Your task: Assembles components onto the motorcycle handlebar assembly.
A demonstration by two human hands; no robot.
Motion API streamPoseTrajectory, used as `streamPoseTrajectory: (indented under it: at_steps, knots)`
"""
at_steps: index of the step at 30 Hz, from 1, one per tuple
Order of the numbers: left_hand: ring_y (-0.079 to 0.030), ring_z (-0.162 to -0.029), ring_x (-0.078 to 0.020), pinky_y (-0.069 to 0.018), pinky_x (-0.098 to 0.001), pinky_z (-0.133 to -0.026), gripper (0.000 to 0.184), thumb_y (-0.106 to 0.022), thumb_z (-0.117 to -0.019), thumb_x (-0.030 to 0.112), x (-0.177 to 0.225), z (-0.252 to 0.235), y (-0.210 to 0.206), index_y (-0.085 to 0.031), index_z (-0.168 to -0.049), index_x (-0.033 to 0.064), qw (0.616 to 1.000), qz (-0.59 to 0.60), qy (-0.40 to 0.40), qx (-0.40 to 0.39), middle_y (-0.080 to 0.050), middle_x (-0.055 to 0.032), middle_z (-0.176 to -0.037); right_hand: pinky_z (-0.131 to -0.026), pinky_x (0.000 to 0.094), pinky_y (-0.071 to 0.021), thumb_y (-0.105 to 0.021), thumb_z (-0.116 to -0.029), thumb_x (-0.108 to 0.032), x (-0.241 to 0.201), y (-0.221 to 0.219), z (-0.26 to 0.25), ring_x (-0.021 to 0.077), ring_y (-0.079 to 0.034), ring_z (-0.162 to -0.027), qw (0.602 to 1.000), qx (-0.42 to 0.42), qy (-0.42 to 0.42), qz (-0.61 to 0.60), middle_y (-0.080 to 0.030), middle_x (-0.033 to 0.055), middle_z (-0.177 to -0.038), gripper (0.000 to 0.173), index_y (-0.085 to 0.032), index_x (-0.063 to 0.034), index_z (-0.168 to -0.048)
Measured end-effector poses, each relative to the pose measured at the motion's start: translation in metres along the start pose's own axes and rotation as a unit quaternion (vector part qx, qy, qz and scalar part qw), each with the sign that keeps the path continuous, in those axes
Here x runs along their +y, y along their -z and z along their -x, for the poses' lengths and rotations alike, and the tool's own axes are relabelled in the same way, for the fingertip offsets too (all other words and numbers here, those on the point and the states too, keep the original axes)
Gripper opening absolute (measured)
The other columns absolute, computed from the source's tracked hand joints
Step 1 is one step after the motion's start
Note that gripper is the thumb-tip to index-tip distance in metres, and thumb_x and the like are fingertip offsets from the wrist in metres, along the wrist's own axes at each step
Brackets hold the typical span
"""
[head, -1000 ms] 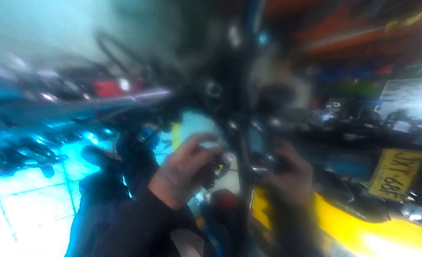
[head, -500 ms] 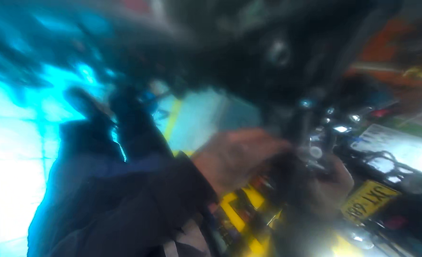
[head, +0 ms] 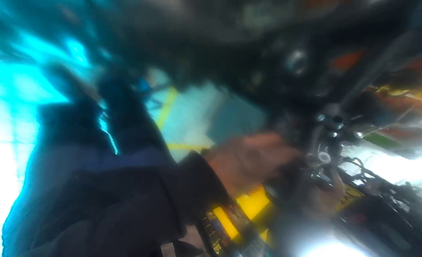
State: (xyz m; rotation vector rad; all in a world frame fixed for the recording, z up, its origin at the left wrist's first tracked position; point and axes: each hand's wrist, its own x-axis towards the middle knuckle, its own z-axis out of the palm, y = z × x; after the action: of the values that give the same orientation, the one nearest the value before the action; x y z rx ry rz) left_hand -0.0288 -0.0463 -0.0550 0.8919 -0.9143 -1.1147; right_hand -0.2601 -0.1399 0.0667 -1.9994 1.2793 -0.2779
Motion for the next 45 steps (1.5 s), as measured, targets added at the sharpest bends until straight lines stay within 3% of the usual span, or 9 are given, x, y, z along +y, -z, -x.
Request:
streamPoseTrajectory:
  at_steps: [5,10,16,19,22,30,35,42,45]
  knots:
    - [-0.069,-0.087,-0.017,-0.0565,-0.0252,-0.078,0.022,-0.073,-0.0888,0.002,0.011,0.001,0.0,-0.075,-0.11,-0.0029,0.999,-0.027,-0.005,0.029,-0.071,-0.0152,-0.101,-0.086,0.0213,-0.0578,-0.081,-0.0797,-0.053,-0.02,-0.011,0.003,-0.0008,-0.068,-0.097,0.999,0.013,-0.025,0.023,-0.071,-0.0147,-0.109,0.053,-0.068,-0.0209,-0.12]
    - [-0.071,-0.094,-0.0149,-0.0588,-0.0228,-0.084,0.025,-0.077,-0.0887,0.008,0.006,0.01,-0.013,-0.075,-0.112,-0.0009,0.998,-0.029,-0.006,0.061,-0.072,-0.0125,-0.106,-0.086,0.0212,-0.0572,-0.085,-0.0773,-0.051,-0.013,-0.003,0.0,0.0005,-0.067,-0.099,0.999,0.007,-0.023,0.025,-0.07,-0.0151,-0.112,0.054,-0.069,-0.0246,-0.122]
    - [-0.072,-0.098,-0.02,-0.0599,-0.0271,-0.084,0.022,-0.065,-0.095,0.004,0.017,0.008,-0.015,-0.075,-0.114,0.0001,0.986,-0.15,-0.048,0.055,-0.073,-0.0152,-0.107,-0.079,0.0171,-0.0583,-0.086,-0.0757,-0.049,-0.038,-0.017,-0.01,-0.0022,-0.067,-0.093,0.999,0.001,-0.045,0.027,-0.069,-0.0176,-0.108,0.048,-0.072,-0.0258,-0.115]
    - [-0.072,-0.087,-0.0212,-0.0599,-0.0293,-0.073,0.022,-0.063,-0.0964,0.005,0.021,0.009,-0.022,-0.074,-0.115,-0.0006,0.98,-0.172,-0.059,0.078,-0.073,-0.014,-0.101,-0.08,0.0164,-0.0569,-0.088,-0.0748,-0.044,-0.048,-0.022,-0.007,-0.0023,-0.065,-0.096,0.997,0.015,-0.071,0.027,-0.067,-0.0171,-0.111,0.042,-0.073,-0.0272,-0.111]
    - [-0.074,-0.092,-0.0214,-0.0614,-0.0301,-0.077,0.024,-0.065,-0.0977,0.01,0.018,0.012,-0.025,-0.072,-0.118,-0.0001,0.977,-0.189,-0.065,0.073,-0.074,-0.0139,-0.106,-0.084,0.0186,-0.0564,-0.079,-0.0843,-0.052,-0.04,-0.013,-0.006,0.0002,-0.063,-0.104,0.997,-0.022,-0.054,0.052,-0.064,-0.0155,-0.119,0.043,-0.069,-0.027,-0.118]
    - [-0.073,-0.096,-0.0207,-0.0609,-0.0286,-0.083,0.025,-0.064,-0.097,0.007,0.018,0.011,-0.024,-0.072,-0.12,-0.0015,0.976,-0.197,-0.072,0.057,-0.074,-0.0154,-0.109,-0.065,0.016,-0.053,-0.058,-0.0947,-0.065,-0.056,-0.022,-0.011,-0.0038,-0.06,-0.078,0.986,0.006,-0.131,0.105,-0.061,-0.0139,-0.092,0.042,-0.067,-0.0248,-0.102]
    - [-0.074,-0.097,-0.0161,-0.0608,-0.0257,-0.084,0.024,-0.064,-0.0991,0.01,0.018,0.01,-0.02,-0.072,-0.12,0.0019,0.979,-0.179,-0.082,0.06,-0.076,-0.0105,-0.111,-0.057,0.0201,-0.0508,-0.036,-0.1002,-0.071,-0.064,-0.018,-0.011,-0.0003,-0.058,-0.068,0.964,-0.007,-0.169,0.205,-0.061,-0.0084,-0.085,0.06,-0.066,-0.0188,-0.098]
    - [-0.074,-0.093,-0.0202,-0.0618,-0.0304,-0.076,0.03,-0.063,-0.0999,0.01,0.036,-0.001,-0.012,-0.069,-0.128,0.0049,0.97,-0.237,-0.055,-0.016,-0.074,-0.0132,-0.113,-0.05,0.0315,-0.0506,-0.053,-0.0974,-0.065,-0.089,-0.016,-0.016,0.0107,-0.058,-0.062,0.939,-0.039,-0.191,0.283,-0.062,0.0002,-0.087,0.053,-0.066,-0.0143,-0.101]
    - [-0.073,-0.084,-0.0192,-0.061,-0.0305,-0.07,0.031,-0.065,-0.099,0.01,0.037,-0.005,-0.009,-0.069,-0.129,0.0049,0.965,-0.252,-0.063,-0.027,-0.075,-0.0116,-0.105,-0.058,0.037,-0.0562,-0.053,-0.0948,-0.069,-0.085,-0.017,-0.023,0.0126,-0.064,-0.069,0.941,-0.028,-0.198,0.272,-0.064,0.0001,-0.088,0.057,-0.068,-0.0145,-0.098]
